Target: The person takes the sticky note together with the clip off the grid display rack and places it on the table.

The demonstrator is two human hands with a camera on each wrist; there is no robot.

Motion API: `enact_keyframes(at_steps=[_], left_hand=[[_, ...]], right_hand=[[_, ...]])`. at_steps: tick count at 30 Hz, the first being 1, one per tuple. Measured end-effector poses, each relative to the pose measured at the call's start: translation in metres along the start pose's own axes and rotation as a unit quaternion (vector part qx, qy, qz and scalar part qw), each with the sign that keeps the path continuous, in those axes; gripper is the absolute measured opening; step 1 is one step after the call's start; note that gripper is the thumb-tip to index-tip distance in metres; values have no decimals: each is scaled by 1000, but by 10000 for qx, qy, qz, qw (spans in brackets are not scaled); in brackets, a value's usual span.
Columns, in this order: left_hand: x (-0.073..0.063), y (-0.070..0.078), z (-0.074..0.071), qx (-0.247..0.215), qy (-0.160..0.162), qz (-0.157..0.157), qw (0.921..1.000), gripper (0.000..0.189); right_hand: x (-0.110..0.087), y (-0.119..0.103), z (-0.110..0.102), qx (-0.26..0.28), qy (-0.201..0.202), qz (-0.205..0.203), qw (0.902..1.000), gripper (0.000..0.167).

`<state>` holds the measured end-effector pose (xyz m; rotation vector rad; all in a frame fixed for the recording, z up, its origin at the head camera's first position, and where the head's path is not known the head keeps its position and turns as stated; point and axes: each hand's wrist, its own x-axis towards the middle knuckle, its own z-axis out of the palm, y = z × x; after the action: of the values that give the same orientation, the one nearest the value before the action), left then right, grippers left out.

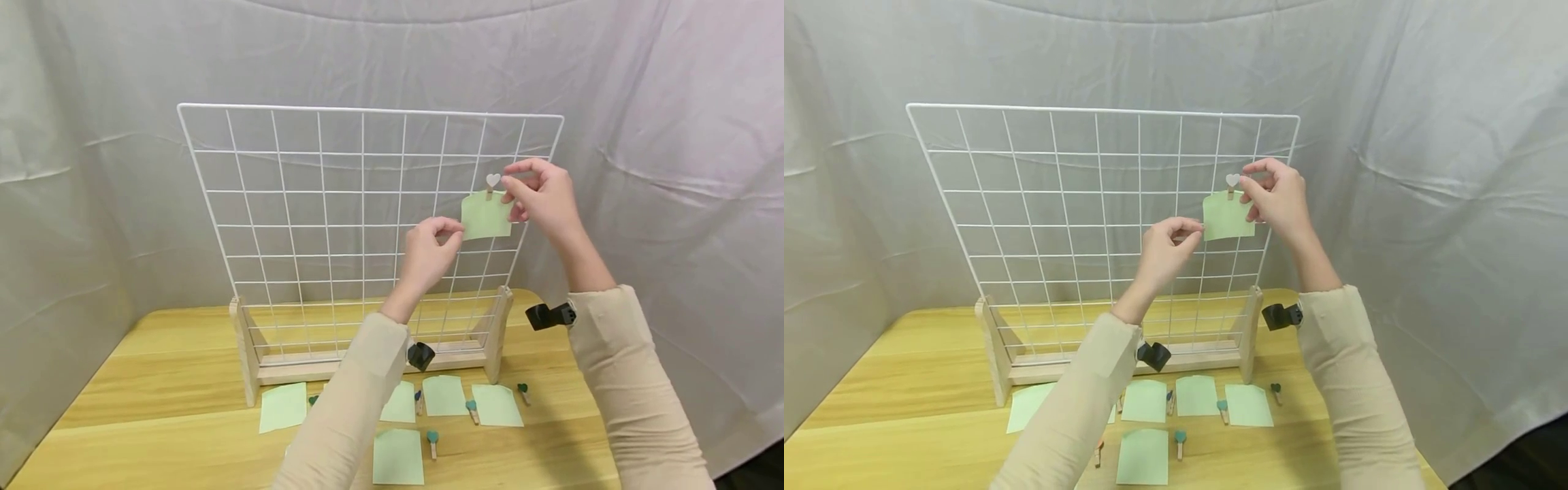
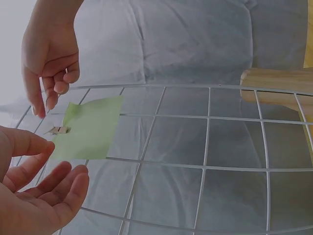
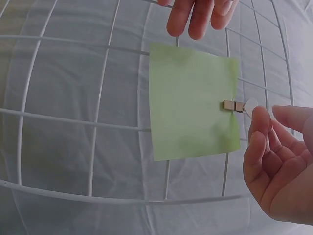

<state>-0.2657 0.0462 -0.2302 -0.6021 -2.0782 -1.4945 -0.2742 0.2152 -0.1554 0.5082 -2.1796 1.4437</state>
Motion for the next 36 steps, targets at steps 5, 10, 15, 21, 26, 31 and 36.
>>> enact_keyframes(at_steps=[5,10,15,21,26,31,36], left_hand=[[2,2,2,-219,-67,-113,9997,14],[2,3,7,-451,-202,-370,9981,17],[2,3,11,-571,-214,-415,9973,18],[2,2,13,-691,-200,-488,9962,18],[1,1,15,-1042,-244,-464,9932,19],[0,2,15,-1163,-360,-449,9915,18],[1,2,15,-1257,-412,-498,9900,17]], right_hand=[[4,-5,1,-450,-143,22,9989,28],[7,-8,2,-786,-299,-30,9965,30],[10,-8,3,-1107,-484,38,9927,32],[13,-8,4,-1332,-797,267,9875,34],[15,-7,4,-1550,-981,203,9828,36],[16,-7,4,-1803,-1060,154,9778,33],[17,-8,4,-1825,-1106,125,9769,31]])
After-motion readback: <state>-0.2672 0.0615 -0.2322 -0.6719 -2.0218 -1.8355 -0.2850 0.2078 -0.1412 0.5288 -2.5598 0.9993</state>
